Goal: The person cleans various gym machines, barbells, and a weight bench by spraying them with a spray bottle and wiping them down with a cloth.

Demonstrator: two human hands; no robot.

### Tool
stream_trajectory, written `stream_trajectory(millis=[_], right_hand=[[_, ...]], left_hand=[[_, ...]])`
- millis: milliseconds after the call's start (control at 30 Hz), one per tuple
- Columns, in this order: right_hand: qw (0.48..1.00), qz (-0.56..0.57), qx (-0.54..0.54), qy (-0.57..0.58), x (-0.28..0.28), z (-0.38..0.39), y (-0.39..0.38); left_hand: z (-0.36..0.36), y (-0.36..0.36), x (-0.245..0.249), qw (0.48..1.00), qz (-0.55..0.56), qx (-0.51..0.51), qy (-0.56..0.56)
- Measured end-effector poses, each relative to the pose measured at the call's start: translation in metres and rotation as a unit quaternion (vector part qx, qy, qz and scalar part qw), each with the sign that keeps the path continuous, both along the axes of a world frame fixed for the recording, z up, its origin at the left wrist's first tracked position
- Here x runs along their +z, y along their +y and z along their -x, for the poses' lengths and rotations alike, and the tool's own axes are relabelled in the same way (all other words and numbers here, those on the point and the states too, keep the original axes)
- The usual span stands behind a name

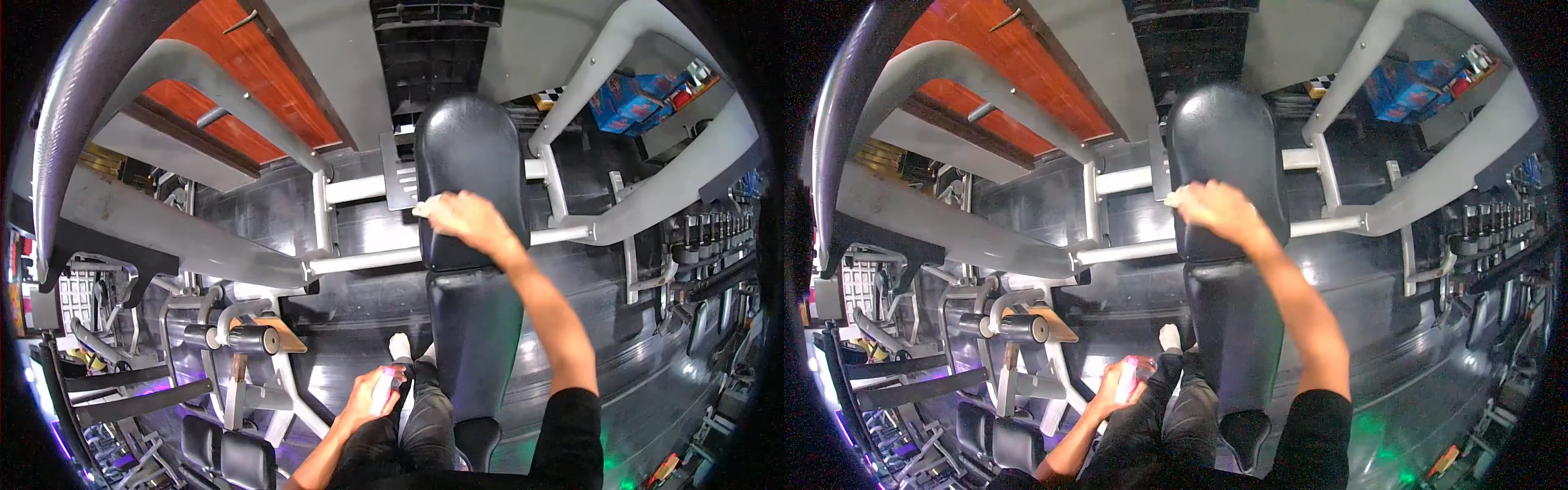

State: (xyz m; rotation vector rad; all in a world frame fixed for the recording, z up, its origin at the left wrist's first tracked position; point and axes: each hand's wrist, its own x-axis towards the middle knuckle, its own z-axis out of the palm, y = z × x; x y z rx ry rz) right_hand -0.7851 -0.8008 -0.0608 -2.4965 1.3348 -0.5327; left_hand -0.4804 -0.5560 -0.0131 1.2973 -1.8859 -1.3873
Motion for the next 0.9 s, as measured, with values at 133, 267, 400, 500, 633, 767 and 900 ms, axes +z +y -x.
stream_trajectory(millis=[133, 267, 400, 500, 633, 767, 900], right_hand=[[0.965, 0.183, -0.150, -0.108, 0.044, 0.062, -0.092], [0.867, 0.281, -0.369, -0.180, 0.030, 0.062, -0.118], [0.978, 0.184, 0.038, -0.093, -0.003, -0.011, -0.040], [0.985, 0.111, 0.118, 0.064, 0.007, -0.013, -0.015], [0.962, 0.181, -0.197, -0.046, 0.059, 0.029, -0.103], [0.869, 0.235, -0.398, -0.176, 0.010, 0.078, -0.150], [0.956, 0.176, -0.159, -0.173, 0.012, 0.046, -0.049]], left_hand=[[-0.001, 0.000, 0.005, 1.000, 0.006, -0.010, -0.009], [-0.001, 0.003, 0.006, 1.000, -0.010, -0.002, -0.016], [0.004, 0.004, 0.006, 1.000, 0.004, -0.008, -0.004], [0.007, 0.004, 0.016, 1.000, -0.021, -0.018, 0.006], [0.005, 0.002, 0.022, 1.000, -0.002, -0.021, 0.000], [0.000, 0.002, 0.022, 1.000, 0.014, 0.003, -0.007], [0.001, -0.001, 0.020, 1.000, 0.018, 0.011, 0.002]])
